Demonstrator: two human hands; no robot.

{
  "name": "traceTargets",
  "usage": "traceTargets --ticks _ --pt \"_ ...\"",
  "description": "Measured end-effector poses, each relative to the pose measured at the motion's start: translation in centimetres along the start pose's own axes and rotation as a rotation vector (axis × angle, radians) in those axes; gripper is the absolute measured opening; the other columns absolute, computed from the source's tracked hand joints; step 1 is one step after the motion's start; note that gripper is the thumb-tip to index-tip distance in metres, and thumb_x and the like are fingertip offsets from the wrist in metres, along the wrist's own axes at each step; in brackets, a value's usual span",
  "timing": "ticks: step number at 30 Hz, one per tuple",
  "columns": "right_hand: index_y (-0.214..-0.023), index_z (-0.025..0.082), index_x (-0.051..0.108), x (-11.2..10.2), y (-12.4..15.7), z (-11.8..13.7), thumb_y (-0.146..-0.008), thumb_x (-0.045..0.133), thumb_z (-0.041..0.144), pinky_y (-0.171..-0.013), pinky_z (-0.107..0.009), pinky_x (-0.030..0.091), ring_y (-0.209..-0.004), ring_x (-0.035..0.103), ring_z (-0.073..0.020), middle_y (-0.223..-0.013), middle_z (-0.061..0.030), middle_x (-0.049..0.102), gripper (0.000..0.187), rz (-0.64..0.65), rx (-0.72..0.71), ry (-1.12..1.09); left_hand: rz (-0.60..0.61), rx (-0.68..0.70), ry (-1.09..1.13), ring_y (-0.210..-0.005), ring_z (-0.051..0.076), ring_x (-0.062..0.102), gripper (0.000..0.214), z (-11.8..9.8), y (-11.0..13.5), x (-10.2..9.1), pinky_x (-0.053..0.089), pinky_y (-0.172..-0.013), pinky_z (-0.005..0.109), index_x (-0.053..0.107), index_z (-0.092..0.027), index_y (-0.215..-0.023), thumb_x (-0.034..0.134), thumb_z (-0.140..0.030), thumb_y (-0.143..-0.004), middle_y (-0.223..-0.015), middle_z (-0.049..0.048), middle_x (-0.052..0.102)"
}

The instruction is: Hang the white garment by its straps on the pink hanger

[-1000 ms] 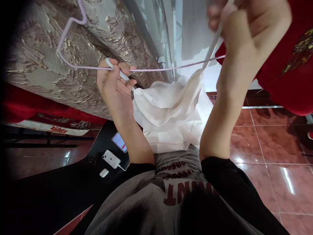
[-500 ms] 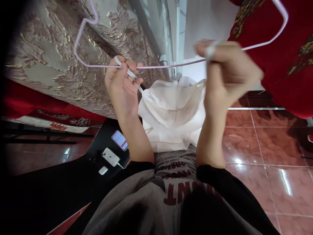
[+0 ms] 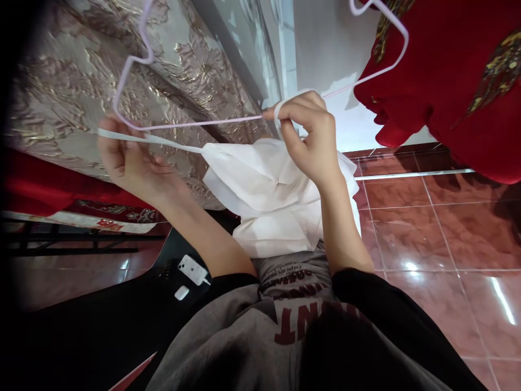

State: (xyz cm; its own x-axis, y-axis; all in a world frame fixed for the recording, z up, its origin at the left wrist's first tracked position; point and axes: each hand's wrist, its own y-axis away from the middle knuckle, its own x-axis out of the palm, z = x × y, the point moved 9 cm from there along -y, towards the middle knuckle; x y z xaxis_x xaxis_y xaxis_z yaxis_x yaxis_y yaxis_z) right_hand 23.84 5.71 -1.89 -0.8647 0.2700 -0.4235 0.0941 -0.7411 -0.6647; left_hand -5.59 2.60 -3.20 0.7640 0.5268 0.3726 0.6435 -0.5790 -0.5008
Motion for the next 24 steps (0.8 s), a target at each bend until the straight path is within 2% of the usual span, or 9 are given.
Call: traceTargets --ticks 3,7,10,12,14,16,20,22,24 --pt "-0.094 0.032 0.063 0.2 0.0 -0.5 -0.086 0.042 0.019 -0.104 -0.040 0.041 -0.103 0.054 -0.0140 -0.102 0.0058 0.062 0.025 0.017 0.029 -0.001 0.075 0.097 -0.028 -0.109 0.023 0.056 0.021 -1.2 -1.3 0.9 0.050 -0.072 0.034 0.062 -0.015 -0.098 0.049 -0.002 -0.088 -0.109 0.0026 0.065" --pt "-0.090 0.032 0.064 0.1 0.0 -0.8 -0.084 0.044 0.019 -0.105 -0.041 0.041 -0.103 0.055 -0.0141 -0.100 0.0062 0.063 0.025 -0.002 0.055 -0.005 0.368 0.177 -0.196 -0.099 0.022 0.061 0.013 -3.9 -1.6 6.0 0.047 -0.095 0.037 0.067 -0.010 -0.098 0.062 -0.007 -0.085 -0.091 0.0024 0.067" --pt "-0.087 0.031 0.064 -0.3 0.2 -0.8 -0.084 0.045 0.024 -0.104 -0.042 0.043 -0.103 0.056 -0.0147 -0.098 0.0056 0.064 0.021 -0.035 0.064 -0.015 0.573 0.197 -0.337 -0.095 0.020 0.060 0.011 -5.2 -1.5 9.5 0.050 -0.091 0.030 0.067 -0.010 -0.096 0.065 -0.015 -0.086 -0.088 0.0014 0.062" --pt "-0.087 0.031 0.065 -0.5 0.3 -0.6 -0.084 0.047 0.024 -0.104 -0.042 0.043 -0.102 0.056 -0.0147 -0.097 0.0052 0.064 0.019 -0.044 0.052 -0.027 0.610 0.160 -0.374 -0.093 0.017 0.059 0.002 -5.2 -2.1 10.5 0.051 -0.087 0.024 0.064 -0.012 -0.084 0.065 -0.010 -0.085 -0.083 -0.0001 0.058" --pt "-0.086 0.030 0.065 -0.5 0.3 -0.4 -0.083 0.049 0.019 -0.104 -0.041 0.043 -0.102 0.056 -0.0139 -0.097 0.0060 0.064 0.020 -0.037 0.026 -0.034 0.547 0.083 -0.352 -0.089 0.016 0.060 0.016 -4.3 -2.8 10.1 0.052 -0.080 0.023 0.057 -0.013 -0.072 0.060 -0.006 -0.086 -0.073 0.0000 0.053" --pt "-0.087 0.031 0.065 -0.3 0.4 -0.2 -0.081 0.050 0.015 -0.104 -0.040 0.043 -0.102 0.056 -0.0132 -0.098 0.0070 0.063 0.022 -0.026 0.001 -0.027 0.384 -0.024 -0.286 -0.079 0.016 0.060 0.023 -2.7 -3.1 8.7 0.052 -0.073 0.025 0.050 -0.014 -0.068 0.053 -0.008 -0.090 -0.066 0.0008 0.048" --pt "-0.090 0.031 0.064 0.2 0.3 0.0 -0.083 0.048 0.018 -0.104 -0.040 0.043 -0.105 0.055 -0.0136 -0.103 0.0065 0.063 0.022 -0.002 -0.001 -0.003 -0.028 -0.277 0.147 -0.081 0.016 0.059 0.012 1.5 0.2 5.9 0.049 -0.076 0.029 0.044 -0.019 -0.094 0.039 -0.029 -0.099 -0.077 0.0015 0.051" --pt "-0.088 0.031 0.065 0.4 0.2 0.3 -0.082 0.049 0.019 -0.103 -0.040 0.044 -0.105 0.055 -0.0142 -0.104 0.0064 0.063 0.021 0.000 -0.009 0.012 -0.046 -0.341 0.217 -0.088 0.015 0.059 0.020 2.8 2.7 6.7 0.047 -0.083 0.028 0.039 -0.020 -0.102 0.024 -0.032 -0.101 -0.084 0.0045 0.051" --pt "-0.086 0.031 0.066 0.1 0.2 0.6 -0.081 0.053 0.020 -0.102 -0.040 0.045 -0.104 0.056 -0.0145 -0.104 0.0068 0.063 0.018 -0.001 -0.026 0.000 -0.009 -0.325 0.241 -0.087 0.014 0.059 0.020 2.9 4.2 7.9 0.046 -0.084 0.027 0.039 -0.021 -0.101 0.022 -0.031 -0.101 -0.083 0.0042 0.049"
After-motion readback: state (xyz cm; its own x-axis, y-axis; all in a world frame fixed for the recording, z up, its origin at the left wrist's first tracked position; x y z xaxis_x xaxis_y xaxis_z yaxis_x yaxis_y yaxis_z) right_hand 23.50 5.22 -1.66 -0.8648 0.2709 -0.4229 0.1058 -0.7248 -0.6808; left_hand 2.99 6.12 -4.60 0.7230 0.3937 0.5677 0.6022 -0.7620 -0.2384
